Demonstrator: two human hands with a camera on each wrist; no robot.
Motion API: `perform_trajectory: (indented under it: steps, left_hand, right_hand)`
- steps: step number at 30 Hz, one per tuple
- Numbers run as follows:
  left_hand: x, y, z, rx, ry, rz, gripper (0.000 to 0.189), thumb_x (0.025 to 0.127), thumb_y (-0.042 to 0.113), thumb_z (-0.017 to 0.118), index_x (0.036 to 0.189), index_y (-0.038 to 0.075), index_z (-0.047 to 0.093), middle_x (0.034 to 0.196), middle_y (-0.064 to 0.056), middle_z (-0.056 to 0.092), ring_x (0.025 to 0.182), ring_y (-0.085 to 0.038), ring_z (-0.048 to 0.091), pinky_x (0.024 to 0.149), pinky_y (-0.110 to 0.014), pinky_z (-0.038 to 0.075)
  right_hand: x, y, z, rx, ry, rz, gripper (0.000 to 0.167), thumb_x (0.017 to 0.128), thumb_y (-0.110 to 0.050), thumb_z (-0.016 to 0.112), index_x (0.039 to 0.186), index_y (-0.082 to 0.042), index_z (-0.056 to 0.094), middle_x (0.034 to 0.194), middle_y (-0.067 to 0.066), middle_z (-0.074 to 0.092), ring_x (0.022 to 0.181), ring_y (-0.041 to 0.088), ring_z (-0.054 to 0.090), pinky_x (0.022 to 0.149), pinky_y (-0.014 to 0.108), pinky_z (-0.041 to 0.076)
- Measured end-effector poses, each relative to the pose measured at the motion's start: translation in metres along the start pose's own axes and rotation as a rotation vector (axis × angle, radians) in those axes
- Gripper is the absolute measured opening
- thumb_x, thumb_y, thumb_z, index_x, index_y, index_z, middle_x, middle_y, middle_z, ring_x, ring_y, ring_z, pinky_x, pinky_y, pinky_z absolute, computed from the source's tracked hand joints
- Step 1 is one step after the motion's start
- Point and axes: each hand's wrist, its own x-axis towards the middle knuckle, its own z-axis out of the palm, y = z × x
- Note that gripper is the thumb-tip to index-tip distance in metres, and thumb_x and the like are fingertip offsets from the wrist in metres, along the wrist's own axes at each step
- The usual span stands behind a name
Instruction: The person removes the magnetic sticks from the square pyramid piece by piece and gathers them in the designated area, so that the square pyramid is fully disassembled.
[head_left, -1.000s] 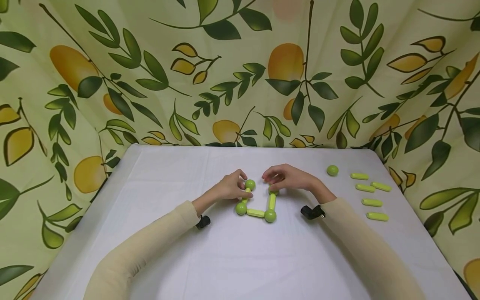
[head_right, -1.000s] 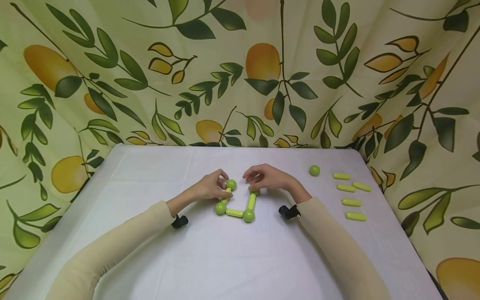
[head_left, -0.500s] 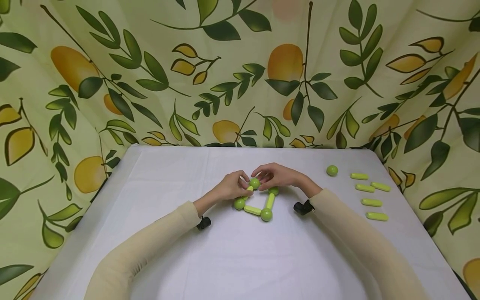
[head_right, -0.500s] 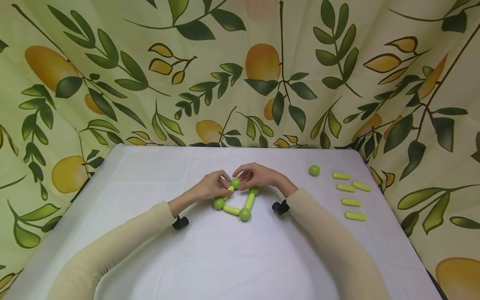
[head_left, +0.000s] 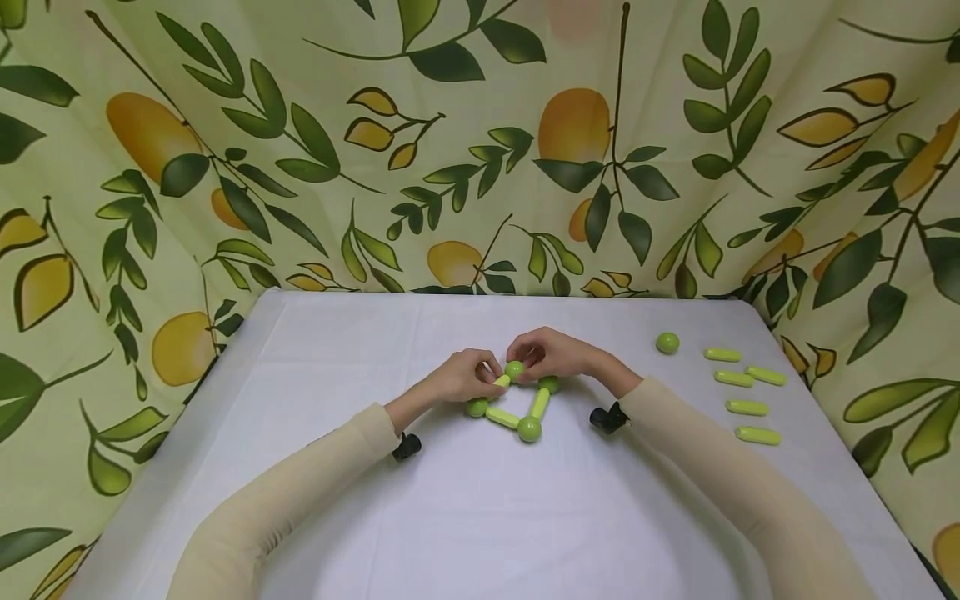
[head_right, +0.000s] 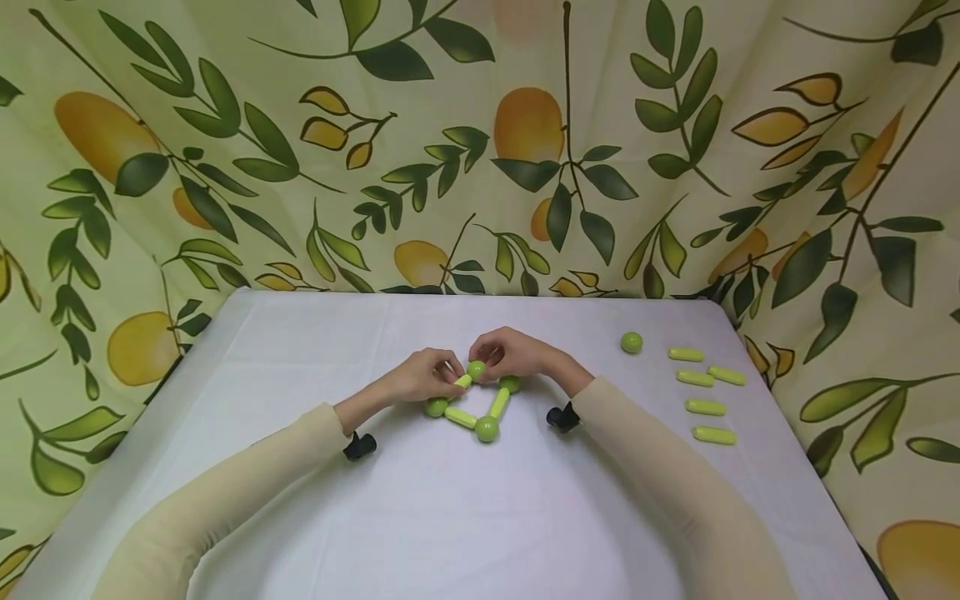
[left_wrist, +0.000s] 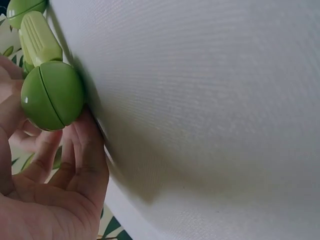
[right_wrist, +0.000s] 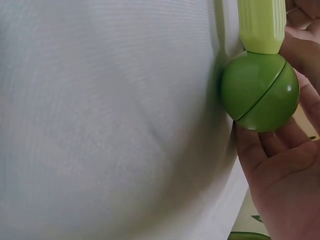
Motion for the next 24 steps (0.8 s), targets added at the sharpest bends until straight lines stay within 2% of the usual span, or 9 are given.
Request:
perform_trajectory:
  steps: [15,17,20,24]
  left_hand:
    - [0.003,0.0,-0.001,-0.001,0.002,-0.034,0.022,0.089,0.015,0.081,0.105,0.009,0.068,0.088,0.001,0.07,0.082,-0.012,0.065,0.074,-0.025,0.051]
    - [0.003,0.0,-0.001,0.011,0.004,-0.036,0.021,0.088,0.015,0.082,0.103,0.009,0.068,0.087,0.001,0.069,0.082,-0.012,0.064,0.072,-0.025,0.05]
    - [0.001,-0.002,-0.001,0.022,0.017,-0.032,0.022,0.087,0.015,0.083,0.102,0.01,0.068,0.087,0.001,0.068,0.081,-0.012,0.062,0.07,-0.025,0.05]
    - [-0.001,-0.006,-0.002,0.011,0.066,-0.044,0.022,0.086,0.015,0.084,0.101,0.01,0.069,0.087,0.002,0.067,0.082,-0.013,0.062,0.069,-0.025,0.05]
  right_hand:
    - [-0.001,0.0,0.0,0.035,0.053,0.033,0.027,0.086,0.003,0.079,0.108,0.0,0.064,0.108,0.011,0.065,0.097,0.026,0.065,0.089,0.04,0.054]
    - [-0.001,0.001,-0.002,0.019,0.088,0.033,0.027,0.086,0.004,0.078,0.108,-0.001,0.063,0.108,0.011,0.065,0.099,0.027,0.064,0.09,0.04,0.054]
    - [-0.006,0.003,-0.011,0.022,0.191,0.032,0.028,0.085,0.007,0.076,0.108,0.0,0.063,0.11,0.013,0.065,0.104,0.029,0.063,0.091,0.042,0.054]
    - [-0.019,0.001,-0.031,0.048,0.3,0.032,0.029,0.085,0.008,0.076,0.111,0.002,0.065,0.114,0.016,0.065,0.11,0.034,0.062,0.092,0.042,0.054]
